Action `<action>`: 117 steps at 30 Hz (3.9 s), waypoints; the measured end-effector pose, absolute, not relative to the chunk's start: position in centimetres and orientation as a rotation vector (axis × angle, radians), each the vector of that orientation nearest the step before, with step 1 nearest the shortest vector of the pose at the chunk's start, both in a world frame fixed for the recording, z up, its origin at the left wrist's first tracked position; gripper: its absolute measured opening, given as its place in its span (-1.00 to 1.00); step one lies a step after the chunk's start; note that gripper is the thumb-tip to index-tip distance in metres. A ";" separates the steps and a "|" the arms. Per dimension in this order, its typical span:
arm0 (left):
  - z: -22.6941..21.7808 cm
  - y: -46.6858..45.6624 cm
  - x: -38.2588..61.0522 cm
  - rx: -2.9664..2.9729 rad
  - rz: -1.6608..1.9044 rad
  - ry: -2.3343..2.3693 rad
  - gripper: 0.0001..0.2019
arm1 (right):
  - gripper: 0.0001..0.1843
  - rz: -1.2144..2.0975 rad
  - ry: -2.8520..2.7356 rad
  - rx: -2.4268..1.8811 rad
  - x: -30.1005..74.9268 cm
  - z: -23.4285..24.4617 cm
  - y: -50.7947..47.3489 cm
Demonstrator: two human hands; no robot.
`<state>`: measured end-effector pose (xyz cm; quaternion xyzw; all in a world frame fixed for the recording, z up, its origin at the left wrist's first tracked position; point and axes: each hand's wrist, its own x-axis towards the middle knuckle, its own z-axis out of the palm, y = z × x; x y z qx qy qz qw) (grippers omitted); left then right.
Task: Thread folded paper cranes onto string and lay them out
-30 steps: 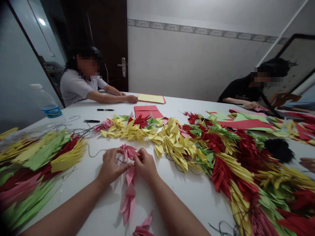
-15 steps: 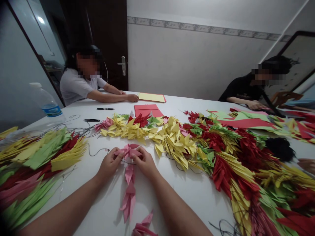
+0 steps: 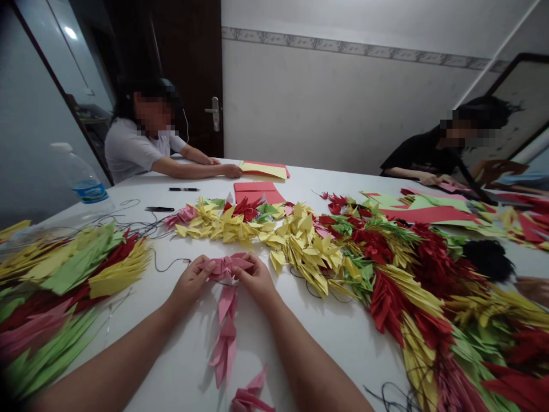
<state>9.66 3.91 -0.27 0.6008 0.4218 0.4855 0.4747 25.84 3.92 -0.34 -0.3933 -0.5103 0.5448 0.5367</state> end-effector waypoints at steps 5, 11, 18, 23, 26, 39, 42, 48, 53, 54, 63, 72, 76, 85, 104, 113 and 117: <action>-0.4 4.0 9.6 1.372 1.162 0.970 -0.68 | -0.67 1.294 -1.184 -0.904 25.8 -0.3 3.8; -0.2 3.8 9.7 1.291 1.151 0.917 -0.67 | -0.82 1.251 -1.195 -0.895 25.7 -0.2 3.8; 0.0 3.9 9.7 1.310 1.184 0.901 -0.67 | -0.91 1.248 -1.179 -0.978 25.6 0.3 3.9; 0.1 3.7 9.7 1.389 1.199 0.948 -0.66 | -0.76 1.271 -1.137 -1.007 25.5 0.4 3.9; -0.1 3.6 9.7 1.433 1.189 0.950 -0.68 | -0.66 1.270 -1.117 -1.034 25.4 0.5 3.9; 0.2 3.7 9.8 1.375 1.201 0.930 -0.66 | -0.65 1.273 -1.130 -1.026 25.4 0.1 4.0; 0.1 3.7 9.7 1.319 1.190 0.897 -0.66 | -0.67 1.261 -1.179 -0.993 25.5 0.2 3.9; -0.4 4.0 9.6 1.244 1.187 0.824 -0.70 | -0.69 1.239 -1.246 -1.003 25.7 0.2 4.0; 0.1 3.9 9.8 1.240 1.205 0.854 -0.67 | -0.69 1.235 -1.275 -1.010 25.6 0.4 3.8; 0.2 3.8 9.8 1.267 1.213 0.894 -0.67 | -0.69 1.225 -1.287 -1.016 25.6 0.4 3.7; 0.3 3.8 9.5 1.379 1.099 1.042 -0.64 | -0.68 1.148 -1.348 -1.036 25.6 0.0 3.7; 0.3 3.8 9.5 1.350 1.120 0.993 -0.60 | -0.65 1.195 -1.336 -1.023 25.6 0.0 3.8; 0.6 3.7 9.4 1.380 1.127 1.031 -0.59 | -0.64 1.217 -1.329 -1.023 25.5 0.1 3.7; 0.5 3.7 9.4 1.356 1.123 1.006 -0.63 | -0.65 1.206 -1.352 -0.998 25.6 0.0 3.7; 0.4 3.4 9.7 1.525 1.100 1.072 -0.73 | -0.75 1.193 -1.394 -1.021 25.9 -0.2 3.8; 0.3 3.3 9.7 1.605 1.063 1.087 -0.71 | -0.70 1.261 -1.314 -1.097 26.0 -0.3 4.1; 0.4 3.3 9.7 1.638 1.061 1.103 -0.69 | -0.70 1.259 -1.290 -1.053 26.0 -0.3 4.1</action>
